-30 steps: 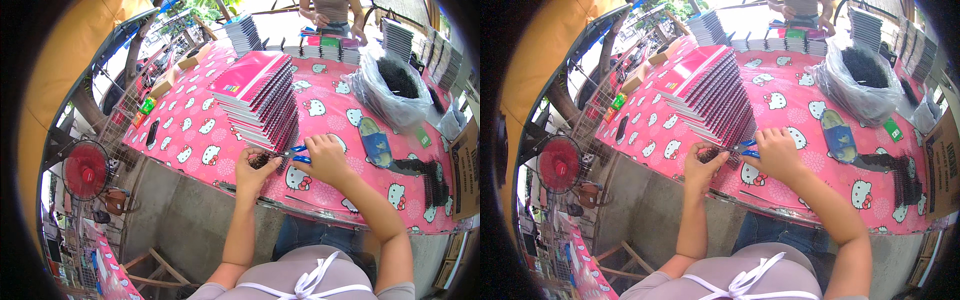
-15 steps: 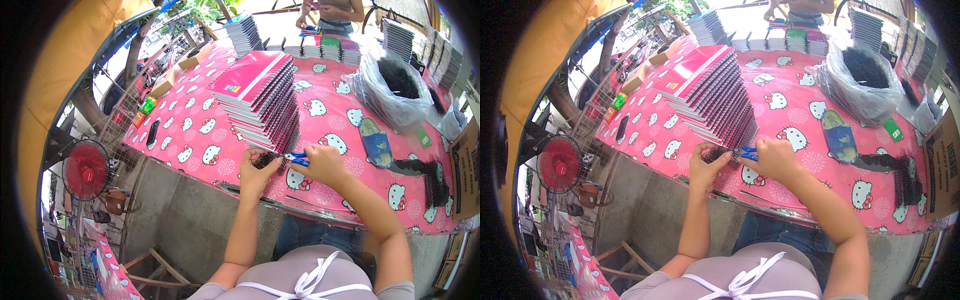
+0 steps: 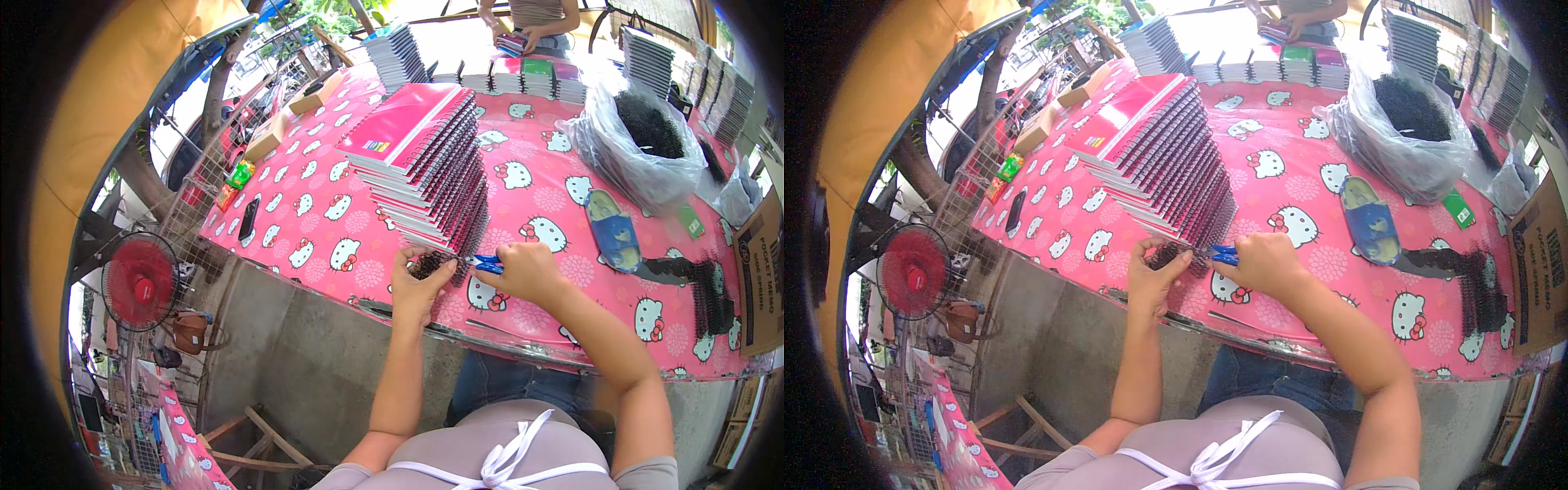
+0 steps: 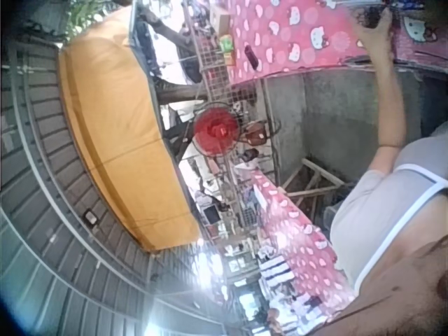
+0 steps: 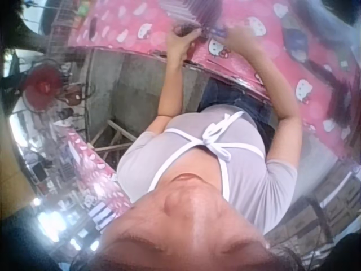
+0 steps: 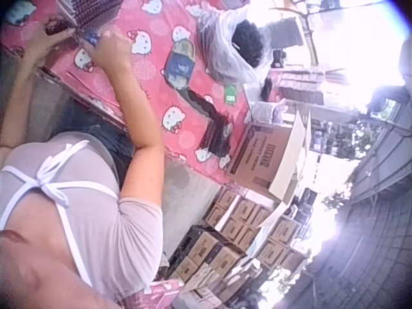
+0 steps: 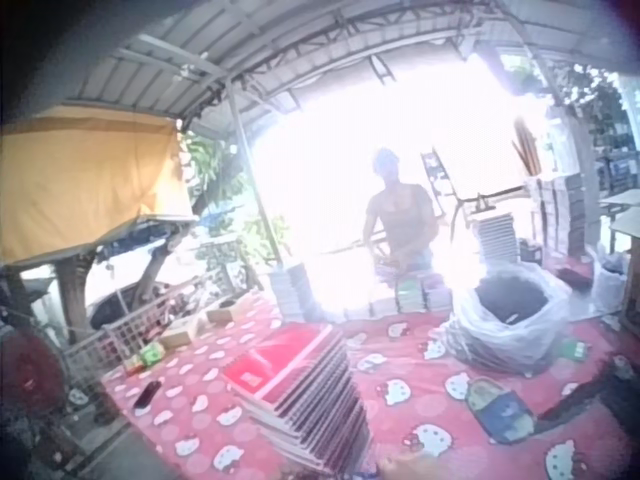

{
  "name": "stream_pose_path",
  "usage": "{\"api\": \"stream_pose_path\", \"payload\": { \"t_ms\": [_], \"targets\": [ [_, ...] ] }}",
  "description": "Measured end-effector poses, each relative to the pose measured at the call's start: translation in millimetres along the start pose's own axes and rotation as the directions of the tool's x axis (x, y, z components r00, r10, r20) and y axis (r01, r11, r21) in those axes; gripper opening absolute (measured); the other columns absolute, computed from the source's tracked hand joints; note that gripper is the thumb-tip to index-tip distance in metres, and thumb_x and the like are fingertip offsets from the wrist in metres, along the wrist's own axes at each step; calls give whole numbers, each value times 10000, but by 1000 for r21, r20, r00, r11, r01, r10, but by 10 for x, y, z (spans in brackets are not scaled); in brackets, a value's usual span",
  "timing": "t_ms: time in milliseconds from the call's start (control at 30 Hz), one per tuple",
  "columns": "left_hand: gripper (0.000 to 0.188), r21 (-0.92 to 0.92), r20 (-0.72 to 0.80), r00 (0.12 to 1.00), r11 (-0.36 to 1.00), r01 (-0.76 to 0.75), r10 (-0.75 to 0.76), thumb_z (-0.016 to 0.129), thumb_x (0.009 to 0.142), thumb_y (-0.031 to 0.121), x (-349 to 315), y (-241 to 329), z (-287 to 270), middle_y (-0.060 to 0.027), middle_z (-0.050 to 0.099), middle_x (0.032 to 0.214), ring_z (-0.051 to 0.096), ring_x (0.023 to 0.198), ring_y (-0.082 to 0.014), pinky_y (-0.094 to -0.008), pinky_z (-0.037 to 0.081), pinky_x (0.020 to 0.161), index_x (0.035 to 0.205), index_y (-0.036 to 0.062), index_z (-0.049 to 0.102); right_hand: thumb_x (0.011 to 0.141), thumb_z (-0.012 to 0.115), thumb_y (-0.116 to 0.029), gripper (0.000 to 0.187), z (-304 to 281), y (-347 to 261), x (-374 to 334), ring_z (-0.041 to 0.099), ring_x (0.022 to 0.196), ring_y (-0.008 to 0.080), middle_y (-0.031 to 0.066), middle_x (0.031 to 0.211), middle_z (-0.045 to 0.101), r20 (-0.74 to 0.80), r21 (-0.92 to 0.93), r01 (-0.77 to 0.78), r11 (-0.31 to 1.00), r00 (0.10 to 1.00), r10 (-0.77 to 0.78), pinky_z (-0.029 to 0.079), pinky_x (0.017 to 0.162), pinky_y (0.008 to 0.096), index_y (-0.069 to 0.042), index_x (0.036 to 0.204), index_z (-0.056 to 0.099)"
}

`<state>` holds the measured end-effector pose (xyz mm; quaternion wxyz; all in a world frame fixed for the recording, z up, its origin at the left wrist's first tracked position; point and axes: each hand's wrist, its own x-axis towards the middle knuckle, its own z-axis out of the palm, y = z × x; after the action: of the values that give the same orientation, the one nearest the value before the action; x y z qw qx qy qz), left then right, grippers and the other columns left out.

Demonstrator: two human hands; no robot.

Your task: The person trims the excess wire from a stack of spiral-bound notebooks using pliers and arranges the notebooks into neat stacks on a table.

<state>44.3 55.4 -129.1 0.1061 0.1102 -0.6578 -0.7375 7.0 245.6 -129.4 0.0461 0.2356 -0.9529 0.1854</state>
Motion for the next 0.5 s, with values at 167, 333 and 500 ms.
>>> {"api": "stream_pose_path", "payload": {
  "t_ms": [167, 333, 500],
  "targets": [
    [479, -68, 5, 996, 993, 92, -92, 806, 722, 47, 85, -132, -128, -77, 647, 856, 618, 658, -111, -216, 447, 445, 1062, 44, 468, 753, 664, -551, 526, 23, 60, -122, 623, 637, 293, 131, 693, 616, -111, -45, 0, 999, 994, -5, 484, 587, 406, -26, 739, 631],
    [477, -76, -18, 995, 993, 94, -95, 791, 733, 26, 17, -58, -21, -93, 648, 856, 625, 660, -125, -220, 479, 478, 1072, 28, 457, 767, 637, -572, 539, 71, 109, -48, 647, 683, 276, 133, 729, 641, -369, -219, 159, 963, 900, -233, 500, 609, 394, -33, 738, 642],
    [514, -143, -21, 1000, 990, 17, -20, 798, 720, 12, 53, -161, -31, -118, 646, 873, 632, 680, -140, -233, 503, 509, 1087, 13, 438, 748, 680, -517, 503, 12, -80, -21, 611, 617, 292, 125, 682, 594, 30, 2, -62, 998, 998, 62, 483, 602, 403, -18, 729, 617]
  ]
}}
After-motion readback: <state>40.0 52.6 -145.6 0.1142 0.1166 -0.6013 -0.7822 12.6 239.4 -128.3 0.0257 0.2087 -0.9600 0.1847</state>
